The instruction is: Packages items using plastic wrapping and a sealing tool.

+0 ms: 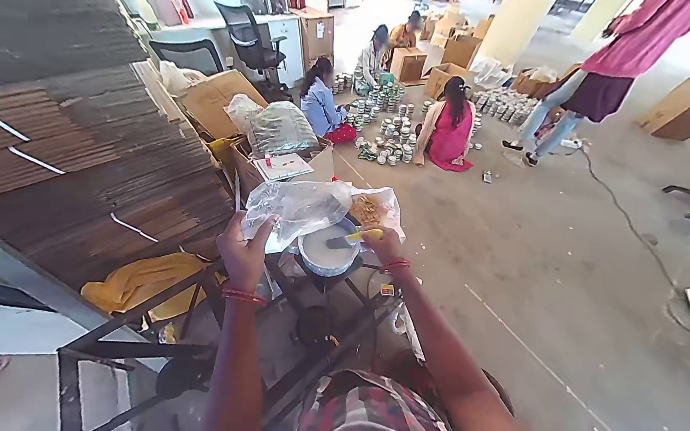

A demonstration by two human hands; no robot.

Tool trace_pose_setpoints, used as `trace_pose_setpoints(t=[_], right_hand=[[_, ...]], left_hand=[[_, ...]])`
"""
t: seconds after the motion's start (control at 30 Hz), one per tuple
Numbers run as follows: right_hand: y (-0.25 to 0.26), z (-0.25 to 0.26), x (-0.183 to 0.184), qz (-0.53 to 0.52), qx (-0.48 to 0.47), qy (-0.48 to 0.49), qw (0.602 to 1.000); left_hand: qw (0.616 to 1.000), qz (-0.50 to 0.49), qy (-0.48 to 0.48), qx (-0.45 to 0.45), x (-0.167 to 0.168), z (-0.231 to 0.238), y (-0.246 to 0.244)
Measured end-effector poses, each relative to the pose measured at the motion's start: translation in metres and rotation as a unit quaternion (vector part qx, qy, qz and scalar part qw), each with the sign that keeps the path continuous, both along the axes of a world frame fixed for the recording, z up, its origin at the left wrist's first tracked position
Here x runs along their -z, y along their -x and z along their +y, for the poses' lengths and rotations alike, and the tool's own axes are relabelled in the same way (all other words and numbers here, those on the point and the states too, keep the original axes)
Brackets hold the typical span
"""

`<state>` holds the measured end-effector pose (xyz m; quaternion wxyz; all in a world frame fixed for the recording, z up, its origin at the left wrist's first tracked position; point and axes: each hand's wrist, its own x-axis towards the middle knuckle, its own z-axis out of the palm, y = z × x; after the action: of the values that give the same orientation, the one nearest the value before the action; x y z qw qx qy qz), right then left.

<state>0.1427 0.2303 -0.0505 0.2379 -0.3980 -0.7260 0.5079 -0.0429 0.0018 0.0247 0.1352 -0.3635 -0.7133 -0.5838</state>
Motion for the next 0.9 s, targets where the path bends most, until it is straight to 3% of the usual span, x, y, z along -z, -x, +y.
trace_pose_setpoints(t=[0.1, 0.3, 0.5, 0.67, 0.83, 0.9], right_hand=[[-0.012, -0.002, -0.015, -0.015, -0.03, 0.032, 0.999], [-0.004, 0.014, 0.009, -0.003, 0.061, -0.062, 0.996], [-0.014, 0.0, -0.007, -0.008, -0.033, -0.019, 0.999], [-0.007, 0.011, 0.004, -0.01, 0.034, -0.08, 0.996], [-0.002, 0.002, -0.013, 0.011, -0.074, 0.047, 0.996], [-0.011, 0.012, -0.022, -0.006, -0.085, 0.032, 0.996]], left_hand=[[1.0, -0.007, -0.007, -0.002, -0.001, -0.001, 0.001], [0.999, -0.006, -0.04, -0.002, 0.003, 0.001, -0.001], [0.999, 0.004, -0.042, 0.002, 0.004, 0.0, -0.002], [0.999, 0.007, -0.036, -0.022, 0.006, -0.005, -0.001], [0.999, 0.012, -0.024, -0.021, 0.004, -0.006, 0.0], [0.999, 0.009, -0.028, -0.024, 0.004, -0.006, 0.0]])
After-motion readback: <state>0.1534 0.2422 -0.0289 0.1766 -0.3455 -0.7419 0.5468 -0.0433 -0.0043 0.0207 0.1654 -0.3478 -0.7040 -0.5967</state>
